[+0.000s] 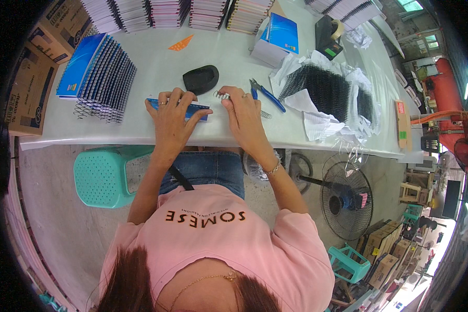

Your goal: The person assembles notebooks by threading wire coils through pre-punched holes, cutting the excess wire with pliers, and crimping the ends.

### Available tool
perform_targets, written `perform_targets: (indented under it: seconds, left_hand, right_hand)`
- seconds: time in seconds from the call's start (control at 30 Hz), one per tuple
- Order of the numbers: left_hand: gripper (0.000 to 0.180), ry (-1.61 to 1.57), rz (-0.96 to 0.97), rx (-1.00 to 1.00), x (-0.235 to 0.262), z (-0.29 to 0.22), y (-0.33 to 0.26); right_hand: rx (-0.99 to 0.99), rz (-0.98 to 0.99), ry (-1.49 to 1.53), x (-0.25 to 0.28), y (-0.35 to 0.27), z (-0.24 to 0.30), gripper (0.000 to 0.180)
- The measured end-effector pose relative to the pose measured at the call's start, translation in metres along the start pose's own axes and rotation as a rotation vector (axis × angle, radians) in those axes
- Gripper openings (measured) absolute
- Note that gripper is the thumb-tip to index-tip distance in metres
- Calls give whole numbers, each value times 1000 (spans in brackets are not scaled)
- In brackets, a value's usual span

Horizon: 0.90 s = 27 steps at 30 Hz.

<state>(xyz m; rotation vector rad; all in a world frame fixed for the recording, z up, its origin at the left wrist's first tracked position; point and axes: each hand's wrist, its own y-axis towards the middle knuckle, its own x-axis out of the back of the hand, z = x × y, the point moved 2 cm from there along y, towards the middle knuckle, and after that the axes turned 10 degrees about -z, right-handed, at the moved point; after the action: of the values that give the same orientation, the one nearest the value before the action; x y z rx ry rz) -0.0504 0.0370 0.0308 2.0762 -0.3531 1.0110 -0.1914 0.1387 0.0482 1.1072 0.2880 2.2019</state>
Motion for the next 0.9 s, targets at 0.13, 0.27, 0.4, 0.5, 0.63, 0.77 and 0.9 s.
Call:
perform_targets:
  seconds: [0.13, 0.27, 0.4, 0.5, 0.63, 0.77, 0.9]
  left_hand:
    - [42, -8, -12, -7, -1, 0, -1]
    - [43, 9, -35, -17, -3, 1, -2]
    - [42, 6, -37, -21, -3, 2, -2]
    - [43, -7, -24, -13, -2, 1, -1]
    - [42, 0, -30, -6, -2, 1, -2]
    - [42, -17, -31, 4, -2, 1, -2]
    - [39, -5, -6, 13, 1, 0, -1]
  right_hand:
    - [42, 33, -75, -1, -2, -1, 17]
    - [70, 30, -64, -3, -3, 0, 15]
    - [-7, 27, 56, -5, -7, -2, 16]
    - [-85, 6, 197, -9, -11, -6, 16]
    - [-115, 0, 267, -13, -12, -6, 16]
    - [55, 89, -14, -4, -7, -3, 19]
    - [14, -21, 39, -4, -6, 12, 18]
